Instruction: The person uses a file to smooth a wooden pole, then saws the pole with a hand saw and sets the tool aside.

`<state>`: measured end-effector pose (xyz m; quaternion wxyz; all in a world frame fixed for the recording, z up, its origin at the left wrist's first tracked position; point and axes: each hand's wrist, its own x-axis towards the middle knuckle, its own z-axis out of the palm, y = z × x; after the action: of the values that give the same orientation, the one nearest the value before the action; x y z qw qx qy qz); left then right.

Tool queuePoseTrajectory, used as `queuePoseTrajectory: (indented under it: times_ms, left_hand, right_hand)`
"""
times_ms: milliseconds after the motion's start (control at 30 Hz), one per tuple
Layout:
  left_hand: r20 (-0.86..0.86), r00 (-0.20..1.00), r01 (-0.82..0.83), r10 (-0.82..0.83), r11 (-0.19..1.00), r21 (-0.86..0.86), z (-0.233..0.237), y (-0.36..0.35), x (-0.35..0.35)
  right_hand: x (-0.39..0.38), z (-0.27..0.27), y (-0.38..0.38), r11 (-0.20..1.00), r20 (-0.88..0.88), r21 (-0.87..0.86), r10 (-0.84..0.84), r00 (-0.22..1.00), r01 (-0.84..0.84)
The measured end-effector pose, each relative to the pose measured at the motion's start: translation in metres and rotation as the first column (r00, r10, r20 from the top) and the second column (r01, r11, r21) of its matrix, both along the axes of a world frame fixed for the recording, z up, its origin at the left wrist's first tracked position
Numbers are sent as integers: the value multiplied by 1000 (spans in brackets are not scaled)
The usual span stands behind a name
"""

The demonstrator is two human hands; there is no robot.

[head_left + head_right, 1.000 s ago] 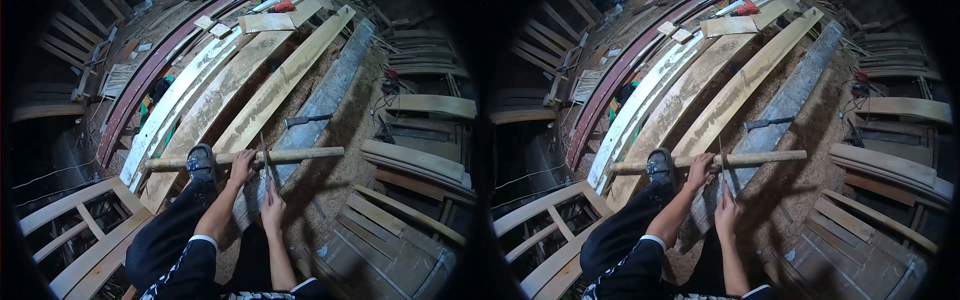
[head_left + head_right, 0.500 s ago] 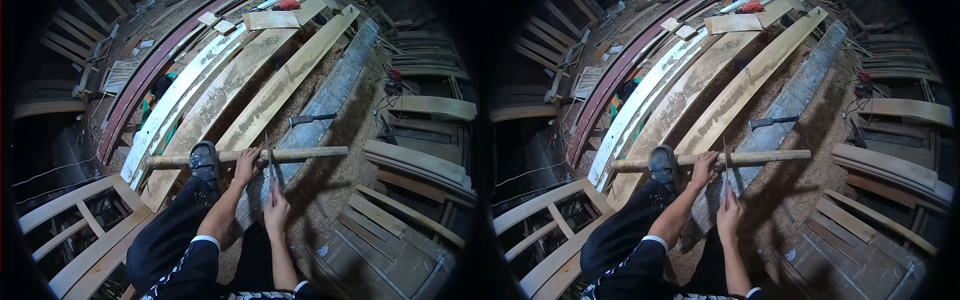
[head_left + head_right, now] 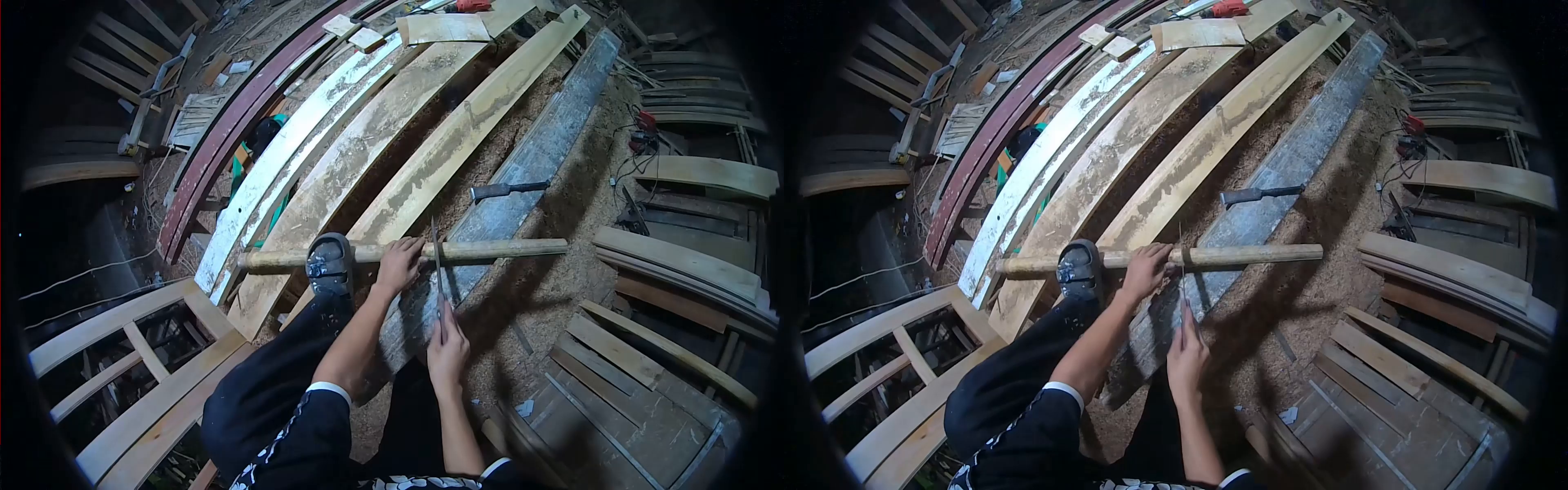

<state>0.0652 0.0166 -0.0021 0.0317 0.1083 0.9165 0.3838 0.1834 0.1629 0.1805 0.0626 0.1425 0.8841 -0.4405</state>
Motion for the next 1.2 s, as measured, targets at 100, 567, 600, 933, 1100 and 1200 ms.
queuePoseTrajectory:
  times_ms: [100, 567, 600, 933, 1100, 1200]
  left_hand:
    - [6, 1000, -1, 1, 1000, -8, -2, 3, 8]
    - [-8, 995, -96, 96, 995, -29, -3, 10, 12]
    - [-27, 993, -115, 114, 993, -35, -2, 12, 15]
    - [19, 991, -131, 131, 991, 2, -1, 14, 30]
    - [14, 987, -158, 158, 987, 24, -7, 15, 34]
    - [3, 980, -197, 197, 980, 15, -10, 24, 34]
  right_hand:
    - [5, 6, 7, 999, 44, -47, 4, 999, -1]
    - [11, 0, 1, 999, -11, 24, 34, 999, -34]
    - [13, 5, -1, 999, -4, 19, 42, 999, -41]
    - [13, 11, 14, 993, 94, 73, 88, 992, -95]
    - [20, 7, 31, 989, 40, 85, 116, 992, -119]
    - [15, 12, 31, 989, 49, 65, 130, 990, -133]
